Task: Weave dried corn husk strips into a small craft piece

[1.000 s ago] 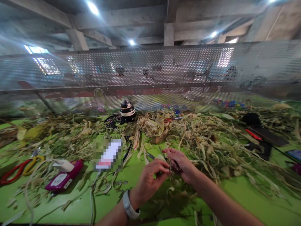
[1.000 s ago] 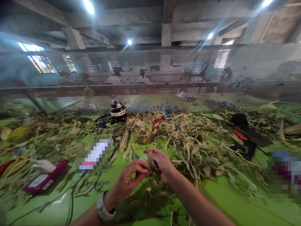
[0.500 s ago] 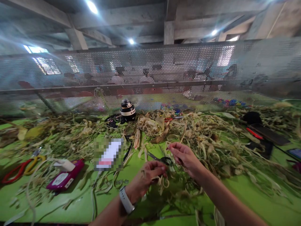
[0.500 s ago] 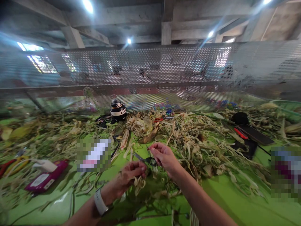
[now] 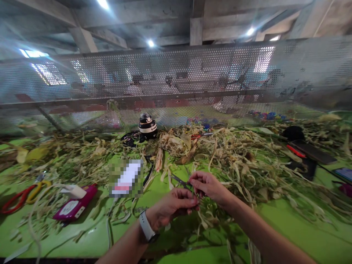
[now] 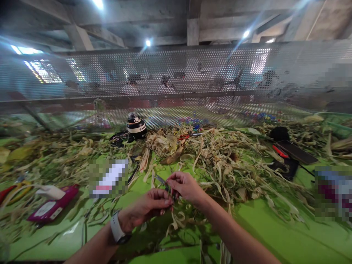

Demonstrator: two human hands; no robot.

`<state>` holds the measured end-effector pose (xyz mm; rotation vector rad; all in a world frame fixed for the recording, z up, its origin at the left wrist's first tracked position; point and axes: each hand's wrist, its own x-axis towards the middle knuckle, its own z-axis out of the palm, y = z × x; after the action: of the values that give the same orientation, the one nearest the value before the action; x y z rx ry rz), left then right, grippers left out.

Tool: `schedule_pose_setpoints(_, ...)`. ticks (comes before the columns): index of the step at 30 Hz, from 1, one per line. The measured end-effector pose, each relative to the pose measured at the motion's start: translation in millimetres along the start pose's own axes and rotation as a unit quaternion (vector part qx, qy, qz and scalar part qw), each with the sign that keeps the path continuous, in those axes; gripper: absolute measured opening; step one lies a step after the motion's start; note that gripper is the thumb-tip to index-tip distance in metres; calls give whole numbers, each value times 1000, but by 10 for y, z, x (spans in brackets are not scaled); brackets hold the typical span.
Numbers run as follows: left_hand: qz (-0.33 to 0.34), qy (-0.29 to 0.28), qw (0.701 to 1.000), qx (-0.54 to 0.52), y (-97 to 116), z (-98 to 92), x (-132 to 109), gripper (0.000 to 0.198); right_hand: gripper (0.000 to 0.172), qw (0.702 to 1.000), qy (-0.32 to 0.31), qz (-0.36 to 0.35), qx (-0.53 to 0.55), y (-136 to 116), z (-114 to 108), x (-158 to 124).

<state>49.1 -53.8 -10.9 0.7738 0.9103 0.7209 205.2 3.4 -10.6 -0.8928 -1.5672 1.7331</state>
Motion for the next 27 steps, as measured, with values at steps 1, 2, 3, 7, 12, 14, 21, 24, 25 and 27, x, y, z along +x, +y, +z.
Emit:
schedule_pose_setpoints(1, 0, -1, 1000, 3, 6, -9, 0, 23, 37, 1000, -2, 1, -7, 9, -2, 2)
schedule_pose_setpoints(2, 0, -1, 1000, 7, 15, -18, -2, 23, 36, 1000, -4, 4, -14, 12, -4, 2)
schedule_pose_setpoints(3, -1, -2, 1000, 11, 27, -27, -6, 24, 34, 1000, -6, 9, -20, 12, -5, 0)
schedule_pose_setpoints(7, -9, 7, 999, 31, 79, -69, -32, 24, 30, 998, -30, 34, -36, -7, -5, -19)
schedule_pose_setpoints(12, -21, 23, 998, 50, 110, -124, -47, 19, 30, 996, -58, 52, -39, -14, 15, -25)
schedule_pose_setpoints(14, -28, 21, 998, 46, 113, -135, -49, 19, 30, 995, -66, 64, -41, -12, 21, -23)
schedule_pose_setpoints(21, -6, 16, 999, 40, 98, -154, -50, 20, 28, 992, -67, 96, -51, 2, 33, -39)
schedule_pose_setpoints(24, 20, -10, 997, 67, 111, -177, -50, 20, 29, 993, -65, 87, -36, 9, 44, -48)
schedule_pose_setpoints(25, 30, -12, 996, 88, 121, -181, -54, 19, 29, 993, -67, 88, -31, 14, 48, -49)
schedule_pose_setpoints(27, 54, 5, 988, 146, 143, -177, -71, 17, 29, 993, -70, 91, -27, 30, 55, -45)
